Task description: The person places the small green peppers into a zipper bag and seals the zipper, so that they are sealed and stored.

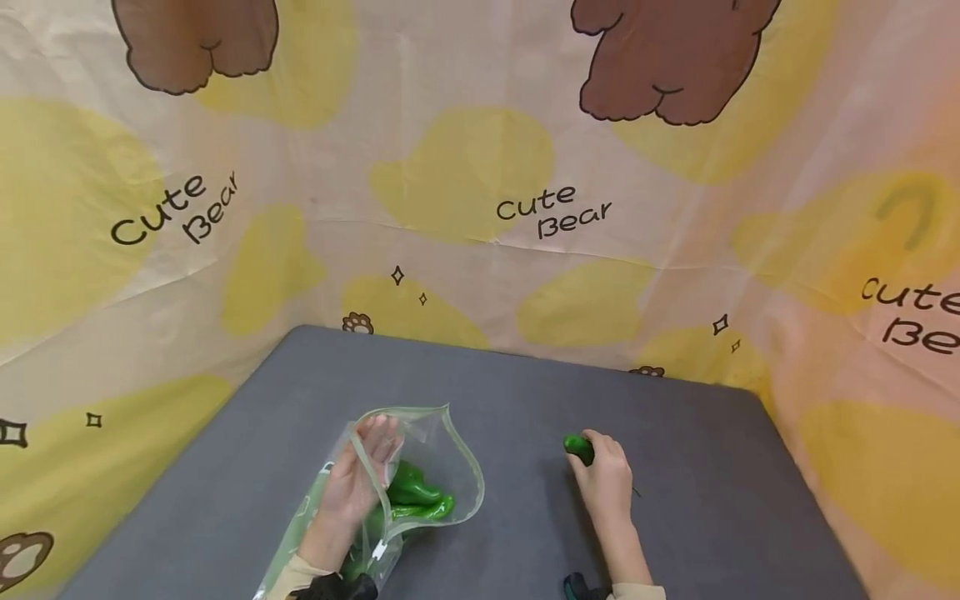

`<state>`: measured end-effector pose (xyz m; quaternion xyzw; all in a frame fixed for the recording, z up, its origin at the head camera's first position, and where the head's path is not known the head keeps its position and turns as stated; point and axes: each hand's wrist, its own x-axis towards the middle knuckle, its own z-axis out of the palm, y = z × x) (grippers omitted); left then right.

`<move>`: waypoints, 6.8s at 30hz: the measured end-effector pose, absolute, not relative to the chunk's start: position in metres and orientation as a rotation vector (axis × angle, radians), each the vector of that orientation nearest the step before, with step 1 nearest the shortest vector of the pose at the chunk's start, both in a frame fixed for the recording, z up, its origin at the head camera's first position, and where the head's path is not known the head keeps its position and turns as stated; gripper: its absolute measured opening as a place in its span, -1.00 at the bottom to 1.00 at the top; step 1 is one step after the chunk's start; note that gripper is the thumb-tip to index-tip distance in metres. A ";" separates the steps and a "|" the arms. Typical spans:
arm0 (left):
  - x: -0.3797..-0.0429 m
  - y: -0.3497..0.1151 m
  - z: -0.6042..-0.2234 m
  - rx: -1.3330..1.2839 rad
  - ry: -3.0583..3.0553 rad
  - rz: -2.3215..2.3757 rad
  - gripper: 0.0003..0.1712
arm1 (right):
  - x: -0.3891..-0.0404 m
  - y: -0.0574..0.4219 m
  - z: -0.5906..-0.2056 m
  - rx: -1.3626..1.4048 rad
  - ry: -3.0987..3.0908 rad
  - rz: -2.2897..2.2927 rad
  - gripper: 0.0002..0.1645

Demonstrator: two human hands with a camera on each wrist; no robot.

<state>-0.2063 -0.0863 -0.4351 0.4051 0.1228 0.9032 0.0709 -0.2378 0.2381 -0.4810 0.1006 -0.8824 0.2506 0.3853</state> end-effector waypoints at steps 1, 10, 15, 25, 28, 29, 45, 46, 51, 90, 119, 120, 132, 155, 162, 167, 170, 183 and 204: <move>-0.205 -0.086 -0.435 1.225 0.374 2.715 -0.55 | -0.236 0.238 -0.481 0.242 -2.249 0.639 -0.45; -0.203 -0.091 -0.433 1.165 0.592 2.768 -0.54 | -0.227 0.241 -0.479 0.182 -2.166 0.721 -0.54; -0.205 -0.092 -0.430 1.154 0.571 2.774 -0.55 | -0.238 0.259 -0.497 0.227 -2.112 0.735 -0.54; -0.205 -0.088 -0.433 1.139 0.559 2.760 -0.53 | -0.258 0.305 -0.538 0.123 -2.078 0.862 -0.50; -0.205 -0.087 -0.433 1.130 0.532 2.756 -0.55 | -0.256 0.311 -0.534 0.118 -2.058 0.977 -0.51; -0.205 -0.087 -0.433 1.132 0.526 2.756 -0.56 | -0.255 0.312 -0.533 0.116 -2.053 1.002 -0.52; -0.209 -0.085 -0.434 1.204 0.534 2.740 -0.53 | -0.258 0.315 -0.534 0.167 -2.013 1.197 -0.52; -0.209 -0.085 -0.433 1.204 0.533 2.738 -0.53 | -0.258 0.315 -0.534 0.173 -2.008 1.213 -0.50; -0.209 -0.085 -0.434 1.211 0.524 2.731 -0.55 | -0.252 0.312 -0.523 0.255 -1.948 1.233 -0.44; -0.201 -0.080 -0.434 1.103 0.628 2.696 -0.46 | -0.172 0.142 -0.414 0.694 -1.898 1.609 -0.68; -0.200 -0.076 -0.436 1.088 0.621 2.669 -0.52 | -0.161 0.116 -0.402 0.542 -2.317 1.669 -0.66; -0.200 -0.076 -0.437 1.090 0.624 2.669 -0.51 | -0.162 0.116 -0.404 0.546 -2.303 1.677 -0.62; -0.202 -0.071 -0.439 1.105 0.610 2.675 -0.49 | -0.169 0.120 -0.423 0.588 -2.196 1.715 -0.86; -0.205 -0.072 -0.433 1.111 0.672 2.662 -0.50 | -0.166 0.109 -0.408 0.575 -2.022 1.741 -0.84; -0.202 -0.070 -0.435 1.099 0.703 2.660 -0.50 | -0.167 0.107 -0.413 0.547 -2.144 1.764 -0.90; -0.200 -0.057 -0.437 1.037 0.792 2.642 -0.50 | -0.163 0.106 -0.418 0.640 -2.176 1.744 -0.91; -0.199 -0.053 -0.437 1.022 0.814 2.645 -0.50 | -0.157 0.109 -0.406 0.619 -2.166 1.726 -0.86; -0.199 -0.021 -0.442 0.578 1.749 2.453 -0.62 | -0.145 0.157 -0.409 0.755 -2.079 1.596 -0.77; -0.203 0.018 -0.485 1.305 2.970 1.549 -0.67 | -0.110 0.194 -0.470 1.309 -2.199 1.563 -0.78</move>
